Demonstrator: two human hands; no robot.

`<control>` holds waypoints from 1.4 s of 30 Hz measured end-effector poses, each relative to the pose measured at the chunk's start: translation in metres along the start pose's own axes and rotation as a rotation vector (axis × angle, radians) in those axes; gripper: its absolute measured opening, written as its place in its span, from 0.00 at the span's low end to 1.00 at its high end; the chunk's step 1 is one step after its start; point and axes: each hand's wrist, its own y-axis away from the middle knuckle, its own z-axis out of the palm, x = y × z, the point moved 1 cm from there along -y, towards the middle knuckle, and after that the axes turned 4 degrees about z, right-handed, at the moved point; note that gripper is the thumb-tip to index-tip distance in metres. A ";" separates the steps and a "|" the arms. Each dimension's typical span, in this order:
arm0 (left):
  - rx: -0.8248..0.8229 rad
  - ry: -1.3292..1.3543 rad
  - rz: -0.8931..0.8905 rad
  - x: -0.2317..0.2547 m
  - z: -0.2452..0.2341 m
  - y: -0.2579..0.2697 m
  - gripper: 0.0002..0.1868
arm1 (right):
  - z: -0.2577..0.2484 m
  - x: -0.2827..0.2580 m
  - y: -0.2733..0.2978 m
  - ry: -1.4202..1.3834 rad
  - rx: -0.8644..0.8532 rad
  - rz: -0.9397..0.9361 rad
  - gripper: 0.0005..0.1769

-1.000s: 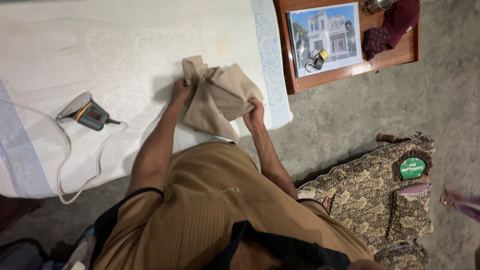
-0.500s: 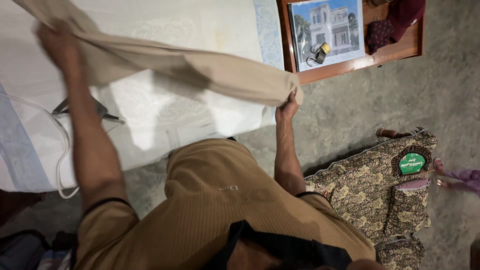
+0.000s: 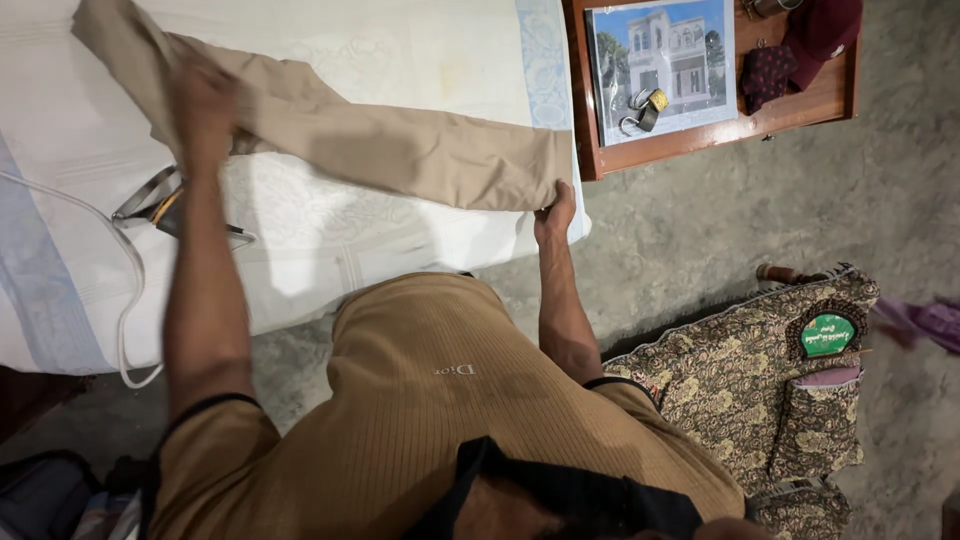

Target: The person is ironing a pair of beige pants on an ironing board.

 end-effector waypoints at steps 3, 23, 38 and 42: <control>-0.286 0.255 -0.222 -0.048 0.094 0.037 0.07 | -0.002 -0.002 0.000 0.128 0.032 -0.041 0.16; -0.376 0.388 -0.677 -0.084 0.110 0.297 0.14 | 0.037 0.134 0.032 0.822 -0.528 -0.325 0.08; -0.166 0.448 -0.712 -0.157 -0.058 0.361 0.13 | 0.260 0.187 0.278 1.347 -1.185 -0.189 0.32; -0.203 0.381 -0.728 -0.178 -0.113 0.344 0.13 | 0.307 0.222 0.314 1.270 -1.172 -0.320 0.41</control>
